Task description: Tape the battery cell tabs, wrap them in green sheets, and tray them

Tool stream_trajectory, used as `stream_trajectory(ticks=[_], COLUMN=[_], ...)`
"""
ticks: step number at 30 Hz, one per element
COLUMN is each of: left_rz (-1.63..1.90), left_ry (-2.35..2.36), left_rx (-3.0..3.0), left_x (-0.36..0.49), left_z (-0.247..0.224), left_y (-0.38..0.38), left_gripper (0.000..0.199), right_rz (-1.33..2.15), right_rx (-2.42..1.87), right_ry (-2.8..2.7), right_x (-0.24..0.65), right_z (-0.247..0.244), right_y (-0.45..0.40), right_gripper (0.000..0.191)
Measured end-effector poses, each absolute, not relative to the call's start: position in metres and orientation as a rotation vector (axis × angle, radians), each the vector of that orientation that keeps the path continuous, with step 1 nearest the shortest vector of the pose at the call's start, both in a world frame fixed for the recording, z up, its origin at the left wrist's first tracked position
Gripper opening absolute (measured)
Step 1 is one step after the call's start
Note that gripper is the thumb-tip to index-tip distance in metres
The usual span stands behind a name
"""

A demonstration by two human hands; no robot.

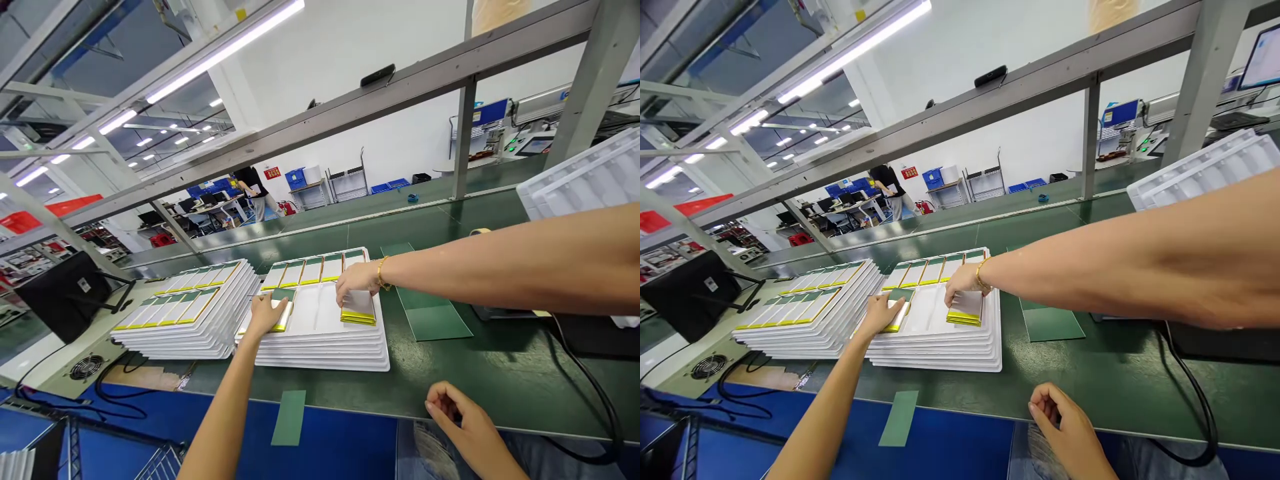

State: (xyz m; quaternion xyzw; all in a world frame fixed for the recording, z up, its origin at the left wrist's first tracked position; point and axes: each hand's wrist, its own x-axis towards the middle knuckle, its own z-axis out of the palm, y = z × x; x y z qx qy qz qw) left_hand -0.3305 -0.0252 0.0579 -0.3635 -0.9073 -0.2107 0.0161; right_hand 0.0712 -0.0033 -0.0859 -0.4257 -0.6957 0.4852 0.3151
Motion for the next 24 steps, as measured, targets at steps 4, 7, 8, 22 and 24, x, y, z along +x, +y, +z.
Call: stream_trajectory(ticks=[4, 7, 8, 22, 24], left_rz=[-0.449, -0.299, -0.256, -0.246, -0.243], left_ry=[-2.683, -2.631, -2.625, -2.336, -2.308], left_rx=[-1.188, -1.464, -1.53, -1.509, -1.57], left_x=[-0.324, -0.327, -0.328, -0.247, -0.235], left_z=[0.042, 0.04, 0.04, 0.056, 0.053], left_y=[-0.026, -0.029, -0.03, -0.022, -0.022], left_gripper=[0.057, 0.054, 0.055, 0.051, 0.048], right_rz=[1.308, 1.279, 1.267, 1.286, 1.294], right_rx=[-1.119, -1.074, -1.058, -0.938, -0.937], right_ry=[-1.892, -1.92, -1.925, -1.902, -1.896], right_x=[0.077, 0.078, 0.078, 0.085, 0.086], right_z=[-0.093, -0.098, -0.098, -0.094, -0.094], right_y=[0.002, 0.002, 0.002, 0.0, 0.001], right_gripper=[0.024, 0.023, 0.022, 0.022, 0.022])
